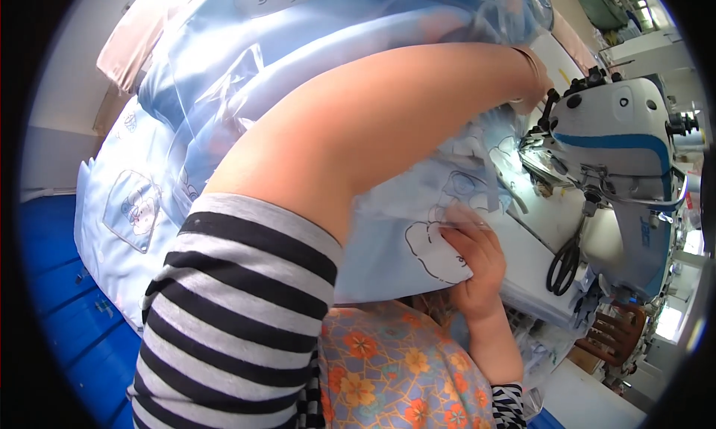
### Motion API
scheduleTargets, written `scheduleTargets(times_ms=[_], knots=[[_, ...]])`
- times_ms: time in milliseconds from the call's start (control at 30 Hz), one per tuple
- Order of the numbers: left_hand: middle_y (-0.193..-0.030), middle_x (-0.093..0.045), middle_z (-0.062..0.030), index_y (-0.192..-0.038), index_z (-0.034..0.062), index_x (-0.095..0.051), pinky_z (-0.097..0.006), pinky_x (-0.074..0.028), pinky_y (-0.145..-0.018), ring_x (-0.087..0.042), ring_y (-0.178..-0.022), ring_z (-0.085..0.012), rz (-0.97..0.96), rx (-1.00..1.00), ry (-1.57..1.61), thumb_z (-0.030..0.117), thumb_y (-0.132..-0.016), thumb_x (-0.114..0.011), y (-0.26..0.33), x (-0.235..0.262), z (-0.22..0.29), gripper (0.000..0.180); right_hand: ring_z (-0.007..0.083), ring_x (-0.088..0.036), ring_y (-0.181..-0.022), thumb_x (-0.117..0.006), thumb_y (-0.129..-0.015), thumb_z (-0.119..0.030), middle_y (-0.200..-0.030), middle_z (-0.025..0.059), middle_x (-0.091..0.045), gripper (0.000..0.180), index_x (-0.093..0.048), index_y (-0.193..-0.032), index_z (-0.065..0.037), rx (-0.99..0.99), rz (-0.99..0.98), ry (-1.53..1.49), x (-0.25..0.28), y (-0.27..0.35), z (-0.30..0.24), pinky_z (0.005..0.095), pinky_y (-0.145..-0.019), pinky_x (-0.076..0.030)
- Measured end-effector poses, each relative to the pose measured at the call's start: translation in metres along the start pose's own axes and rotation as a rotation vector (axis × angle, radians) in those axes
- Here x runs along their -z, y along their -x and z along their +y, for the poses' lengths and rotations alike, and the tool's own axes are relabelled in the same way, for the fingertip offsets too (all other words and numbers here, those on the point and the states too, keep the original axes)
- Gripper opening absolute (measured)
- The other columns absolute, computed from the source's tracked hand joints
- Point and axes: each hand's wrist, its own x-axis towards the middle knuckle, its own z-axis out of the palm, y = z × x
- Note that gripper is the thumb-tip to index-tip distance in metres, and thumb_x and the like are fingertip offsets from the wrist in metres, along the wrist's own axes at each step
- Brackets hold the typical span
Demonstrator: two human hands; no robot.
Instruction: The recorder uses an industrial sewing machine to assemble light blue textile bags with clear plastic windows and white trim.
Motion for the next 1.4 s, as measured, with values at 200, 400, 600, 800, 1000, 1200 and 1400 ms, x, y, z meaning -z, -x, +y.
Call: scheduleTargets(times_ms=[200, 400, 600, 800, 1000, 1200, 1400], knots=[[-0.105, -0.065, -0.0170, -0.098, 0.0089, -0.070, -0.043, -0.053, -0.080, -0.064, -0.100, -0.0342, 0.193, -0.136, 0.006, 0.011, -0.081, -0.058, 0.046, 0.013, -0.012, 0.021, 0.0401, -0.061, -0.110, -0.063, -0.076, -0.008, -0.113, 0.0192, -0.067, 0.021, -0.066, -0.096, -0.001, 0.017, 0.028, -0.051, -0.002, 0.003, 0.003, 0.0451, -0.094, -0.048], [-0.109, -0.062, -0.0120, -0.107, 0.0006, -0.066, -0.034, -0.049, -0.087, -0.061, -0.101, -0.0279, 0.165, -0.081, -0.110, 0.012, -0.082, -0.060, 0.121, -0.027, 0.015, 0.028, 0.0358, -0.058, -0.116, -0.061, -0.061, 0.005, -0.121, 0.0170, -0.063, 0.038, -0.065, -0.098, 0.000, 0.063, 0.020, -0.105, -0.001, 0.006, 0.008, 0.0417, -0.094, -0.049], [-0.119, -0.056, -0.0080, -0.120, -0.0031, -0.058, -0.030, -0.043, -0.099, -0.051, -0.111, -0.0232, 0.202, -0.085, -0.189, 0.003, -0.078, -0.057, 0.129, -0.041, 0.016, 0.043, 0.0371, -0.060, -0.112, -0.066, -0.065, 0.001, -0.117, 0.0172, -0.065, 0.031, -0.065, -0.096, -0.001, 0.052, 0.037, -0.102, 0.001, 0.004, 0.007, 0.0413, -0.093, -0.050], [-0.119, -0.057, -0.0098, -0.123, -0.0027, -0.057, -0.032, -0.044, -0.099, -0.052, -0.110, -0.0250, 0.282, -0.097, -0.092, 0.002, -0.078, -0.055, 0.128, -0.039, 0.017, 0.045, 0.0359, -0.060, -0.112, -0.067, -0.064, 0.001, -0.117, 0.0171, -0.065, 0.034, -0.065, -0.099, -0.001, 0.068, 0.066, -0.126, 0.005, 0.000, 0.005, 0.0404, -0.092, -0.050], [-0.122, -0.056, -0.0083, -0.127, 0.0063, -0.058, -0.032, -0.041, -0.100, -0.052, -0.113, -0.0240, 0.293, -0.102, -0.109, 0.009, -0.082, -0.057, 0.122, -0.037, 0.014, 0.046, 0.0357, -0.061, -0.110, -0.066, -0.066, 0.000, -0.115, 0.0165, -0.066, 0.034, -0.065, -0.100, 0.000, 0.042, 0.051, -0.105, -0.001, 0.008, 0.007, 0.0406, -0.092, -0.050], [-0.137, -0.049, -0.0152, -0.128, 0.0061, -0.058, -0.040, -0.042, -0.101, -0.051, -0.119, -0.0336, 0.252, -0.133, 0.048, 0.001, -0.082, -0.054, 0.127, -0.020, 0.012, 0.046, 0.0363, -0.060, -0.110, -0.066, -0.070, -0.002, -0.117, 0.0160, -0.064, 0.033, -0.064, -0.103, -0.002, 0.104, 0.123, -0.108, -0.001, 0.005, 0.006, 0.0426, -0.092, -0.050], [-0.133, -0.053, -0.0183, -0.122, 0.0049, -0.060, -0.046, -0.040, -0.103, -0.052, -0.122, -0.0363, 0.577, -0.098, 0.281, 0.010, -0.078, -0.065, 0.270, -0.016, 0.053, 0.045, 0.0357, -0.047, -0.127, -0.066, -0.070, -0.005, -0.137, 0.0106, -0.051, 0.051, -0.061, -0.120, -0.014, 0.069, -0.111, 0.043, 0.007, 0.048, -0.021, 0.0488, -0.106, -0.035]])
